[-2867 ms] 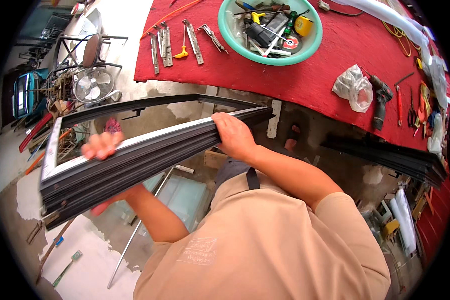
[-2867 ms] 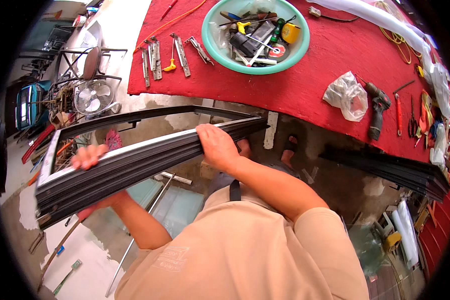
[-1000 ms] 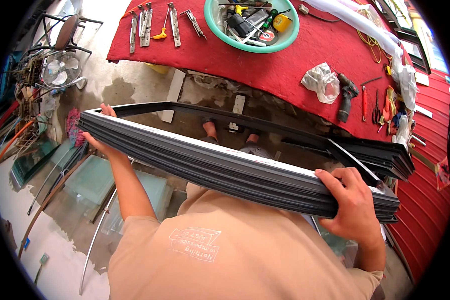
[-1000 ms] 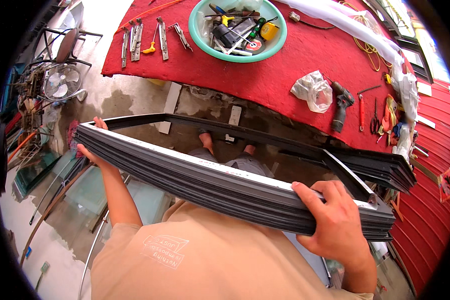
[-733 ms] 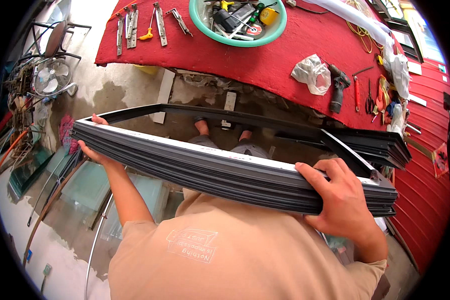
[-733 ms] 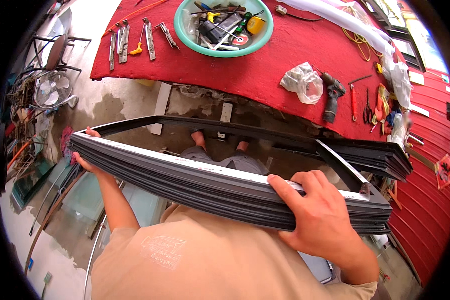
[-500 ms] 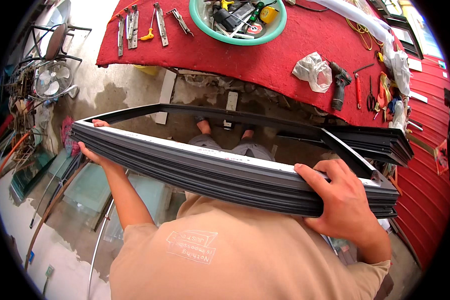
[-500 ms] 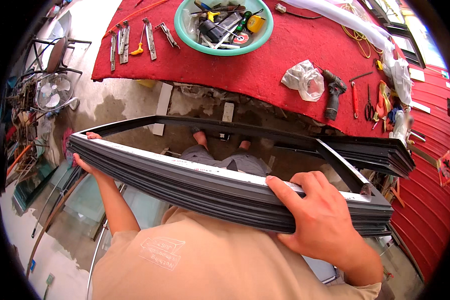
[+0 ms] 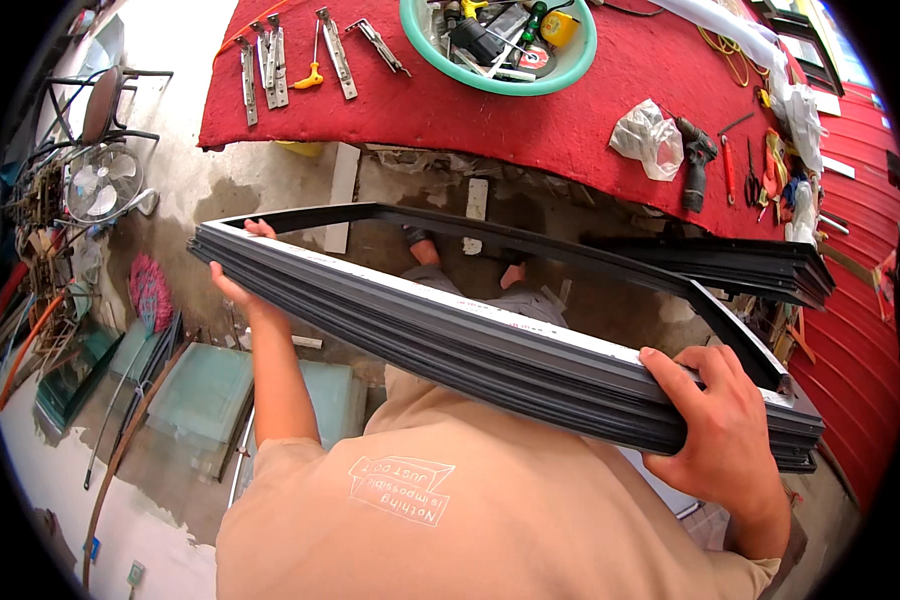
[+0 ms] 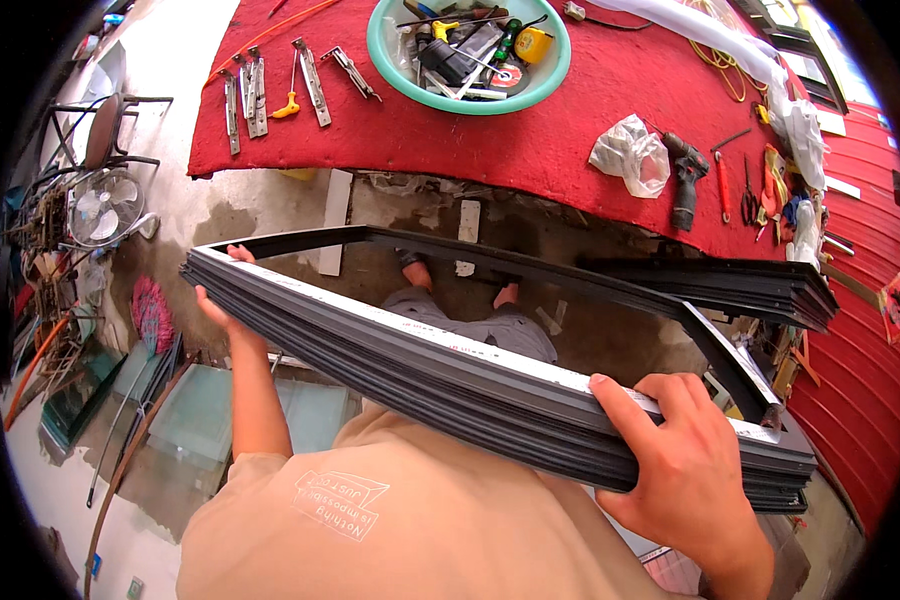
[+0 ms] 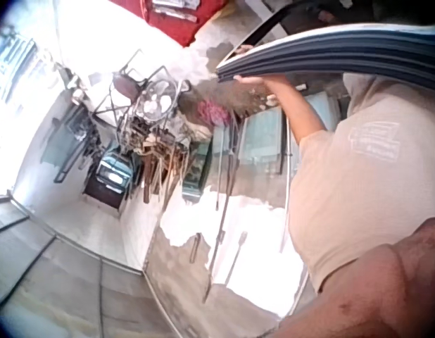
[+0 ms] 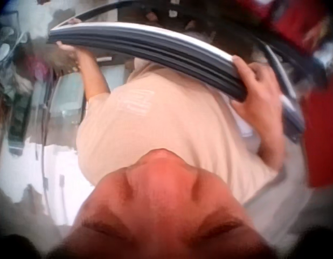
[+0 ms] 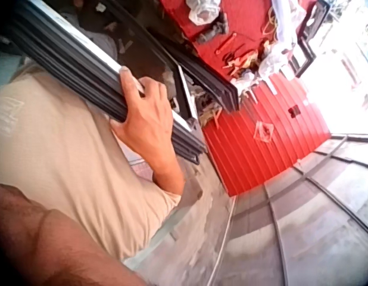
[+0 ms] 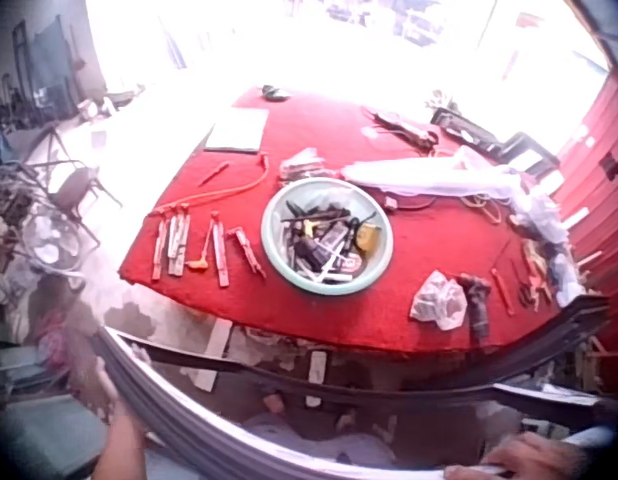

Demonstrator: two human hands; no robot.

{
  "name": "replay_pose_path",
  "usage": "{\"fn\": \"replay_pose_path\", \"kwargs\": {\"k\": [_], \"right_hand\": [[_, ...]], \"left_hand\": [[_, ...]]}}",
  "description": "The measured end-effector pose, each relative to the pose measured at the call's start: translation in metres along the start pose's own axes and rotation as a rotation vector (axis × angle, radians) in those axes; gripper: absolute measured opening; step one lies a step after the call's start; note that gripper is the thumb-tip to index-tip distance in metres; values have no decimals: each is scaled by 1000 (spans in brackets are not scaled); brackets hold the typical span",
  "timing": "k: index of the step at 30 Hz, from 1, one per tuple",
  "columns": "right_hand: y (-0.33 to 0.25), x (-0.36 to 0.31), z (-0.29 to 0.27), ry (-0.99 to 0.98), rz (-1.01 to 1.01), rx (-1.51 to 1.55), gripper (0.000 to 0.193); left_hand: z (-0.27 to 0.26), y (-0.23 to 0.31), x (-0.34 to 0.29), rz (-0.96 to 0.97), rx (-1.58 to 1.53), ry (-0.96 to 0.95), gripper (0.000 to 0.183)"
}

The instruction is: The person uses a drill to secure metal hinges and brackets to a black aluminum window frame, handling screws by hand and flipping the frame over to work on different sides.

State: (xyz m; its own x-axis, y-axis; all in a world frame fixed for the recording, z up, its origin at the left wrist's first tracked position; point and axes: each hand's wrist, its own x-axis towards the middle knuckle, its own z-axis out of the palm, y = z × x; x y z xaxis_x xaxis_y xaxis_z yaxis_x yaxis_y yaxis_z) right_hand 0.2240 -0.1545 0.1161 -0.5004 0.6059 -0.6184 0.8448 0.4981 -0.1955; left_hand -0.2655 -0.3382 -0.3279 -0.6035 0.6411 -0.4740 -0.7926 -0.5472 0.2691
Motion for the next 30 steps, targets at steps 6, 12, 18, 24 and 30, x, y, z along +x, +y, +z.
{"fn": "replay_pose_path", "kwargs": {"k": [6, 12, 18, 24, 30], "right_hand": [[-9, -8, -9, -5, 105, -45, 94], [-7, -6, -6, 14, 146, -98, 96], [-1, 6, 7, -1, 156, -131, 95], [1, 28, 33, -4, 134, -144, 96], [3, 47, 51, -39, 149, -145, 96]], "left_hand": [[-19, -56, 7, -39, 18, 196, 77], [-39, -110, 5, -220, 88, 343, 96], [-67, -153, 9, -456, 262, 420, 105], [-12, -187, 2, -585, 279, 673, 99], [-23, -196, 12, -636, 412, 586, 106]]}}
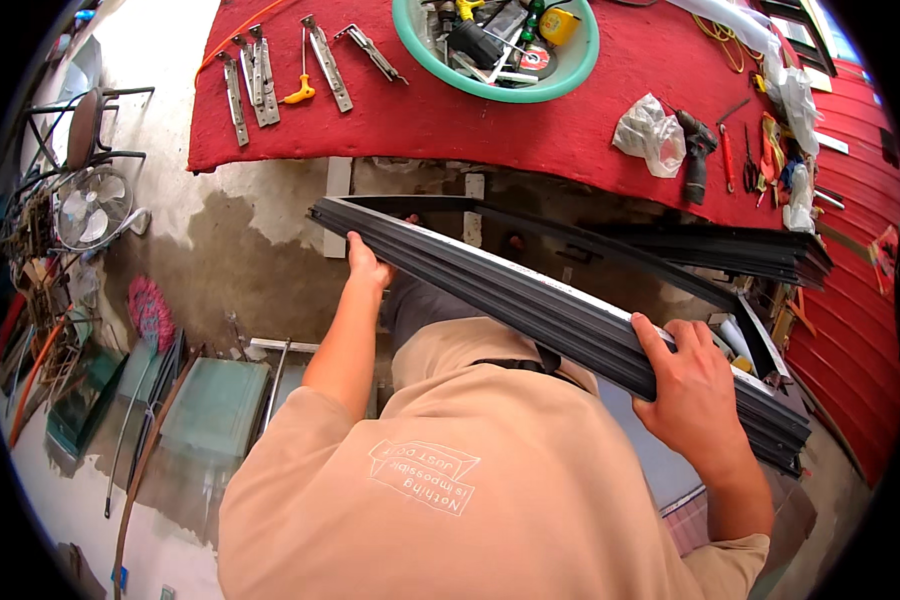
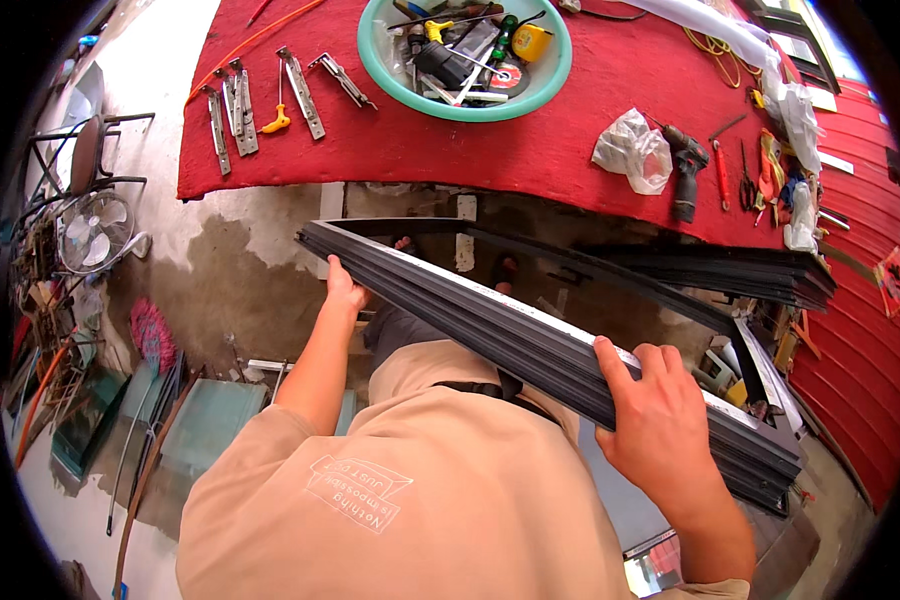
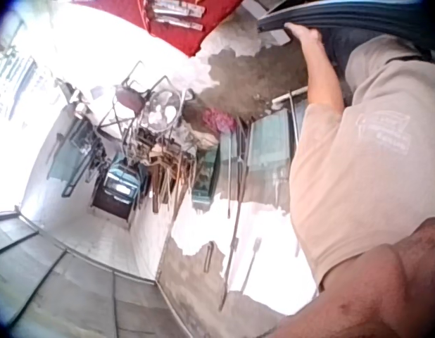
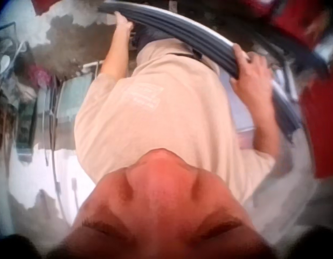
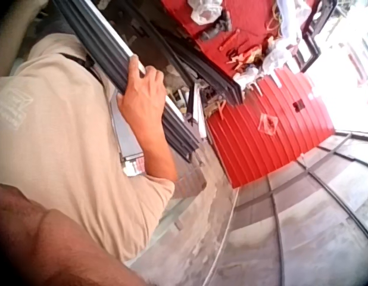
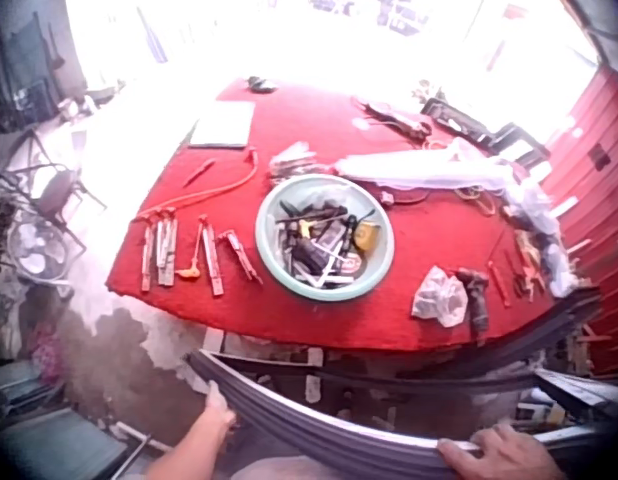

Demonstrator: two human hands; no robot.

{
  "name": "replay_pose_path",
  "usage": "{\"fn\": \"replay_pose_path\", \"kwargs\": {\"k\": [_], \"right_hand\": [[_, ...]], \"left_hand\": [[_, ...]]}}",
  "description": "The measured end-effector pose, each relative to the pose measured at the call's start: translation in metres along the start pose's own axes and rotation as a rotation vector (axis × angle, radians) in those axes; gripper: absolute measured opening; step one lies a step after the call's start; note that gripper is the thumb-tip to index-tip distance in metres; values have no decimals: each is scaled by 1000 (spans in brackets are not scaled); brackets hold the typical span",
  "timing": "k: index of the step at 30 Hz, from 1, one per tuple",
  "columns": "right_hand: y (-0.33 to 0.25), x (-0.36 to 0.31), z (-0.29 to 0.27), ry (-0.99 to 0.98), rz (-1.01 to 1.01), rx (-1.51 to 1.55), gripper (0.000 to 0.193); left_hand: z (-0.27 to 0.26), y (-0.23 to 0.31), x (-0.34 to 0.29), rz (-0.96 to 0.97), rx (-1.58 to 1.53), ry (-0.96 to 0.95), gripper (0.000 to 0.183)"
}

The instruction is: The person uses a drill to secure metal hinges and brackets to a black aluminum window frame, handling screws by hand and flipping the frame over to work on different sides.

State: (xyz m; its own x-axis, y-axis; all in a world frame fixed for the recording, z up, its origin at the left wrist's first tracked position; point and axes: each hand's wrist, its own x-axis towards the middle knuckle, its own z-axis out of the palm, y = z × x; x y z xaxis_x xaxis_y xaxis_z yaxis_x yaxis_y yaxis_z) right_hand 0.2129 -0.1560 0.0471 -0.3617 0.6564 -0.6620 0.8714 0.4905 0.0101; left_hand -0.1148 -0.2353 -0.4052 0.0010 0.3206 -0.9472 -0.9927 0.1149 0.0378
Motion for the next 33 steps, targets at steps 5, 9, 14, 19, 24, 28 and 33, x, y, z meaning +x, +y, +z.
{"fn": "replay_pose_path", "kwargs": {"k": [5, 9, 14, 19, 24, 28, 33], "right_hand": [[-4, 9, 2, -17, 9, -6, 97], [-9, 13, -1, 0, 13, -2, 94], [-25, 24, -4, 59, 17, -12, 86], [-66, 43, -23, 321, -238, 40, 65], [-57, -3, -56, 335, -850, 505, 33], [42, -81, -70, 396, -897, 927, 22], [145, -95, -24, 1304, 36, 497, 69]], "left_hand": [[-37, 2, 55, -82, -12, -186, 103], [-43, 8, 59, -150, 62, -186, 110], [-1, -20, -22, -110, 179, -164, 85], [35, -50, -62, 48, 159, -23, 43], [50, -21, -33, 116, 147, 58, 38], [32, 13, -12, 124, 203, 19, 41], [9, 54, 2, 88, 181, 61, 36]]}}
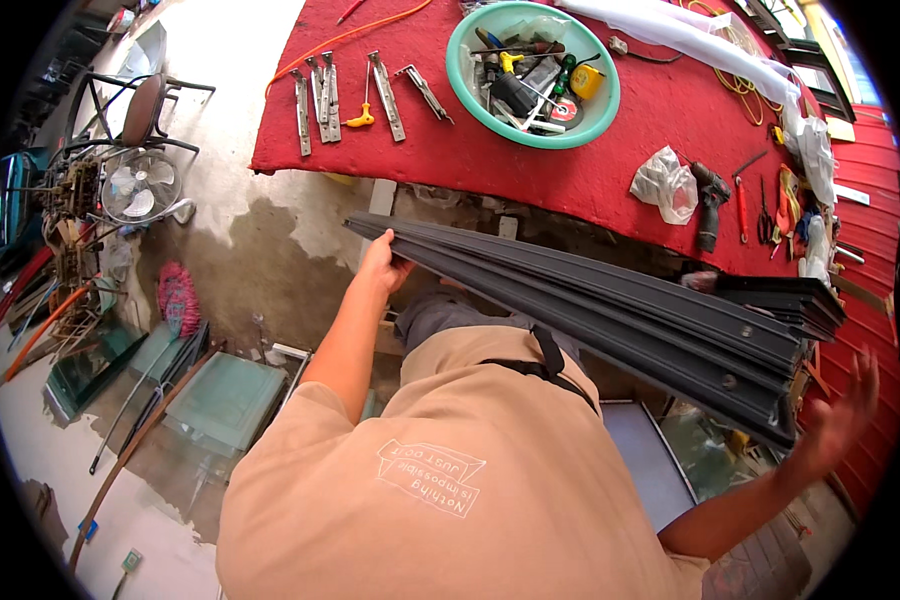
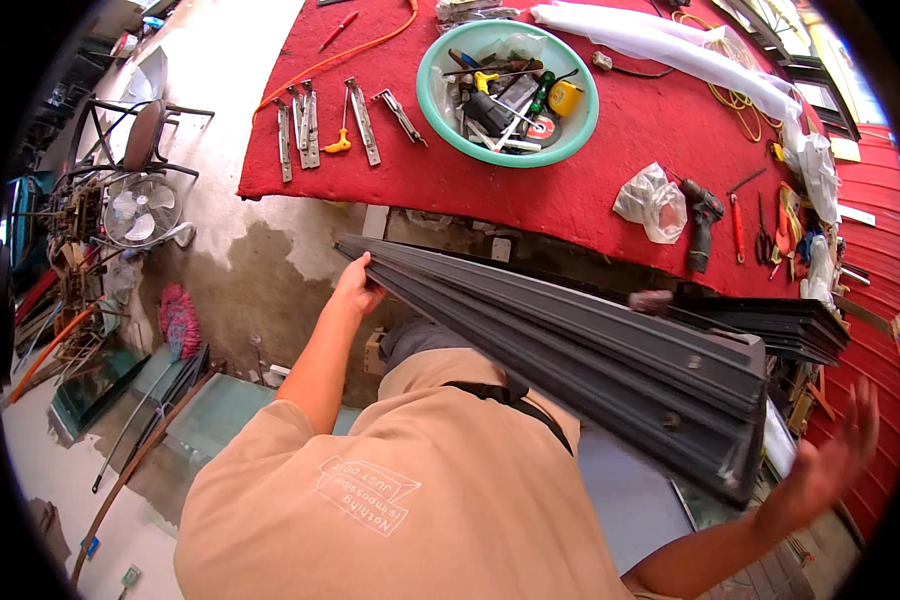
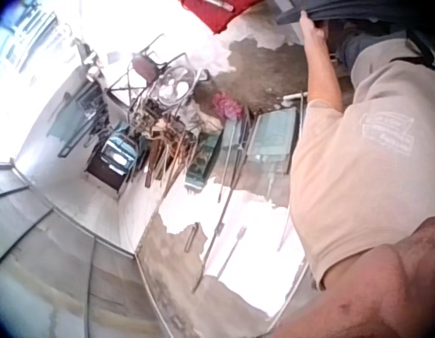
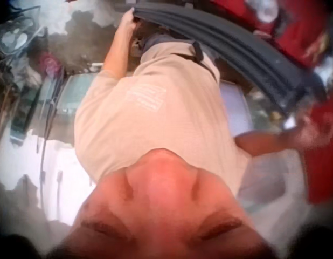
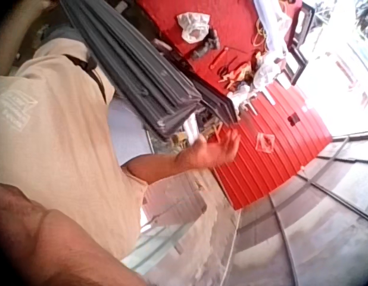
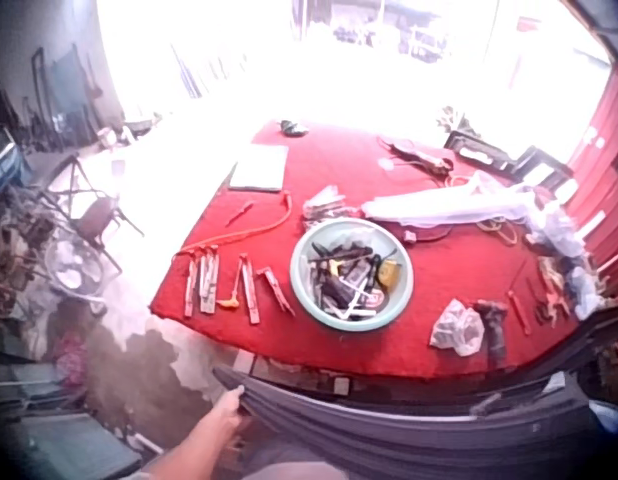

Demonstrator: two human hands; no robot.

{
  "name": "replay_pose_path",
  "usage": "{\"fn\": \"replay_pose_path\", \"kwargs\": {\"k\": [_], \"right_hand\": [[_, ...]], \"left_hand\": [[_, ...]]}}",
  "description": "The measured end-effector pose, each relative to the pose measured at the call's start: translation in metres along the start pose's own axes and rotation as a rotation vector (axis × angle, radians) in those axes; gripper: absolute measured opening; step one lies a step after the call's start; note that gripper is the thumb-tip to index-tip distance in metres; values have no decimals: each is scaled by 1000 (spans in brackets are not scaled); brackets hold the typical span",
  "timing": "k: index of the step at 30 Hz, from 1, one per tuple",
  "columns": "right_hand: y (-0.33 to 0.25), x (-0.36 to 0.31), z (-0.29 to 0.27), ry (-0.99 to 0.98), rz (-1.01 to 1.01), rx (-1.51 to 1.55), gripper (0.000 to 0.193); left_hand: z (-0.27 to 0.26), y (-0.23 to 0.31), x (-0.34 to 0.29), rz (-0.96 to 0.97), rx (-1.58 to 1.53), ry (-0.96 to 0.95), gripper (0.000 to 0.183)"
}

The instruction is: The person uses a drill to secure metal hinges and brackets to a black aluminum window frame, handling screws by hand and flipping the frame over to work on different sides.

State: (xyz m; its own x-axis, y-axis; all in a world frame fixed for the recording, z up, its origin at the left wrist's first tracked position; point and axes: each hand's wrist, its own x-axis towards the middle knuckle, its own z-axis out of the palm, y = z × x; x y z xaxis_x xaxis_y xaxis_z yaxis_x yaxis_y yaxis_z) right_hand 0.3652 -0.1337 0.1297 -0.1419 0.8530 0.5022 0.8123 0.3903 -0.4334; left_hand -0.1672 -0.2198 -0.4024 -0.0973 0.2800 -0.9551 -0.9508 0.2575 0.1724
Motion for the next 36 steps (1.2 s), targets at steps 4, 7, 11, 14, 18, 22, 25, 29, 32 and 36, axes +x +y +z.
{"fn": "replay_pose_path", "kwargs": {"k": [4, 7, 11, 14, 18, 22, 25, 29, 32, 36], "right_hand": [[-6, 23, 56, -694, 42, -95, 97], [25, 15, 93, -785, 244, 155, 92], [6, 36, 122, -877, 176, 221, 98], [-2, 58, 135, -1036, 120, 254, 103], [5, 72, 144, -1239, 104, 148, 99], [3, 75, 160, -1283, 62, 117, 90], [-15, 65, 174, -1279, 55, 182, 88], [-45, 58, 176, -1244, 15, 202, 88], [-53, 62, 181, -1238, -25, 173, 89], [-51, 61, 182, -1227, -6, 176, 90]], "left_hand": [[-47, 26, 45, -35, -49, 8, 30], [-44, 45, 42, -3, -95, -6, 27], [-32, 62, 23, 49, -49, -106, 32], [-27, 78, -7, 102, -125, -225, 33], [-34, 106, -32, 309, -122, -384, 30], [-49, 133, -23, 393, -225, -471, 37], [-72, 155, -8, 435, -317, -475, 38], [-82, 166, -2, 436, -372, -504, 38], [-90, 164, 6, 415, -401, -495, 39], [-93, 156, 24, 381, -430, -462, 39]]}}
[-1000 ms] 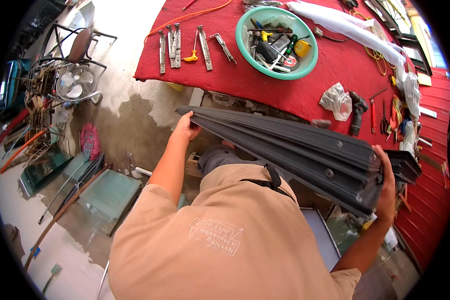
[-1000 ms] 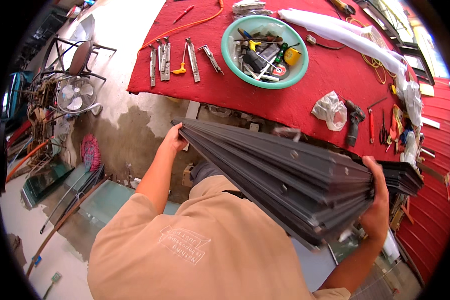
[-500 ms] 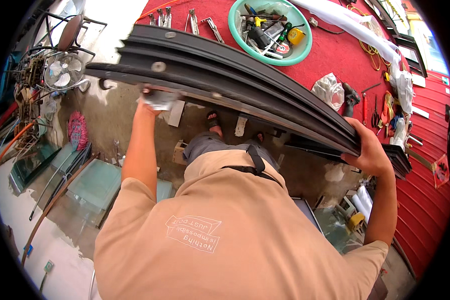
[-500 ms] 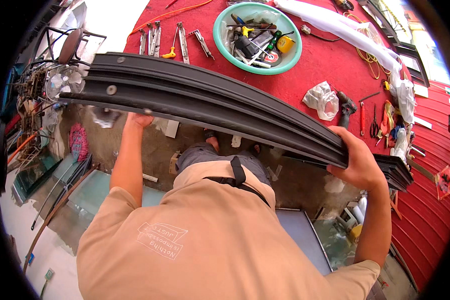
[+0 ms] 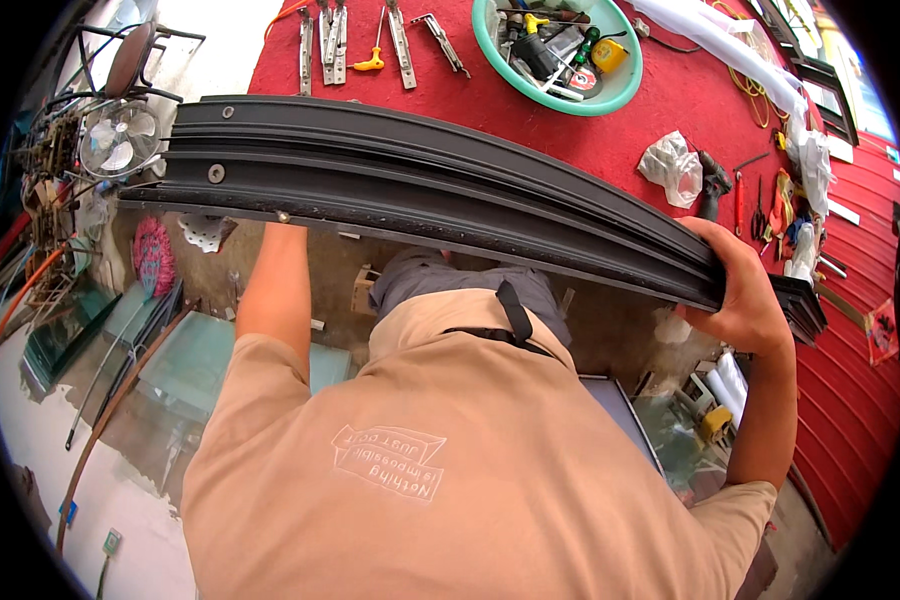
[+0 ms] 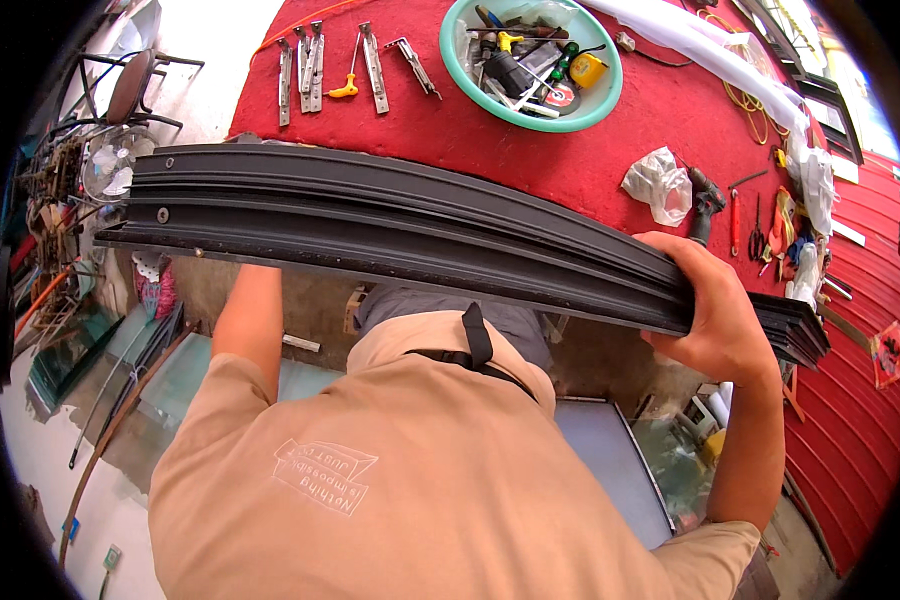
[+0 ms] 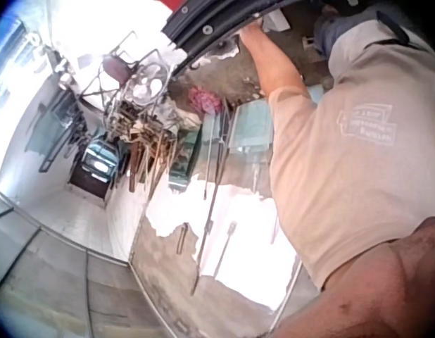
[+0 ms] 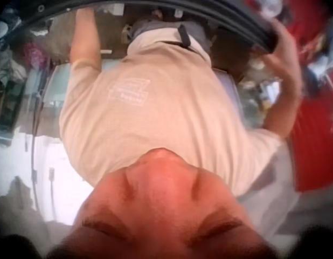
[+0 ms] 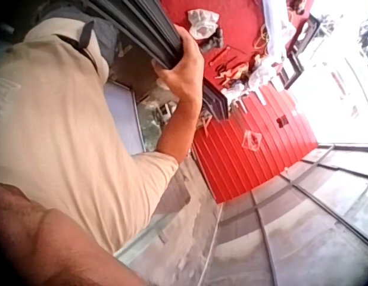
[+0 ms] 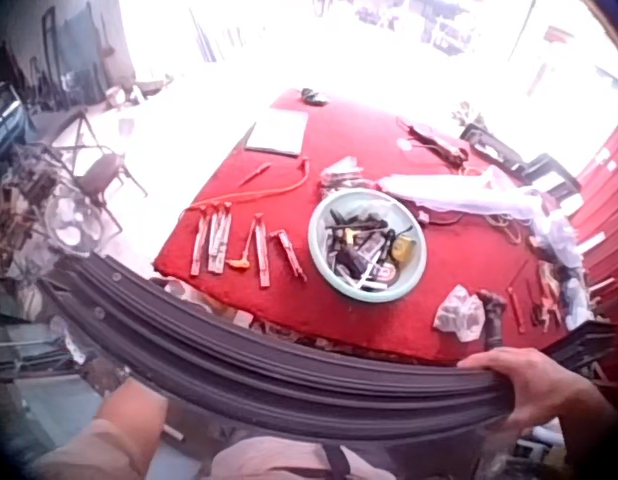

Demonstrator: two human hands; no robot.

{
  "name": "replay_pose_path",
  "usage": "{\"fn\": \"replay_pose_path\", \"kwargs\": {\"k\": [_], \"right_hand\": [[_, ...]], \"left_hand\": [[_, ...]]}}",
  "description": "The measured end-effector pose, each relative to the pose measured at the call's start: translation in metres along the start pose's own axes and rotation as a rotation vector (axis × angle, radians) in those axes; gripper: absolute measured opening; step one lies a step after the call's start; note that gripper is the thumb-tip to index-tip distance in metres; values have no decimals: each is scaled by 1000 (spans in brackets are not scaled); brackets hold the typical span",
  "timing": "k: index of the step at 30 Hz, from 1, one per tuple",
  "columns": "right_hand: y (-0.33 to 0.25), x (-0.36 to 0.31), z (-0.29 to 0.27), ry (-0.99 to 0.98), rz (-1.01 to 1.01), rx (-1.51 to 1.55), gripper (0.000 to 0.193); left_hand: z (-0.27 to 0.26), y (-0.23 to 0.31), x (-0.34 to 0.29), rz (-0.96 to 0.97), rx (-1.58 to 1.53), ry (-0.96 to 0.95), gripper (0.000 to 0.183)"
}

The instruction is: The person uses a drill to secure metal hinges and brackets to a black aluminum window frame, handling screws by hand and flipping the frame over to work on different sides.

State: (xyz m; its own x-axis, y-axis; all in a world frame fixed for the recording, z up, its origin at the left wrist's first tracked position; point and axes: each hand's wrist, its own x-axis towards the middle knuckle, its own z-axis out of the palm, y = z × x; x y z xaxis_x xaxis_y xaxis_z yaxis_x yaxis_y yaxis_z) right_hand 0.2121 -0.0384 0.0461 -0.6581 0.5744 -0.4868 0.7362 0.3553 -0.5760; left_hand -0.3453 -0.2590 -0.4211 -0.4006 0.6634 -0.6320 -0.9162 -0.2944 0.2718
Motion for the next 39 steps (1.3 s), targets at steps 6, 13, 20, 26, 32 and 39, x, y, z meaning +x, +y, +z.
{"fn": "replay_pose_path", "kwargs": {"k": [6, 13, 20, 26, 32, 39], "right_hand": [[-3, 0, 6, 21, 3, -57, 89], [-2, 6, 12, 15, 2, -85, 87], [-8, 17, 14, 27, -5, -83, 86], [-19, 34, 27, 33, 4, -24, 87], [-39, 51, 37, 67, -12, -72, 86], [-41, 66, 39, 121, -58, -43, 85]], "left_hand": [[-19, -14, 6, -31, -29, 45, 40], [-29, -18, 14, -53, -37, 72, 41], [-23, -13, 33, -62, -35, 72, 43], [-20, -10, 51, -71, -28, 73, 44], [-27, -12, 71, -90, -38, 58, 45], [-44, -3, 60, -144, 134, 112, 50]]}}
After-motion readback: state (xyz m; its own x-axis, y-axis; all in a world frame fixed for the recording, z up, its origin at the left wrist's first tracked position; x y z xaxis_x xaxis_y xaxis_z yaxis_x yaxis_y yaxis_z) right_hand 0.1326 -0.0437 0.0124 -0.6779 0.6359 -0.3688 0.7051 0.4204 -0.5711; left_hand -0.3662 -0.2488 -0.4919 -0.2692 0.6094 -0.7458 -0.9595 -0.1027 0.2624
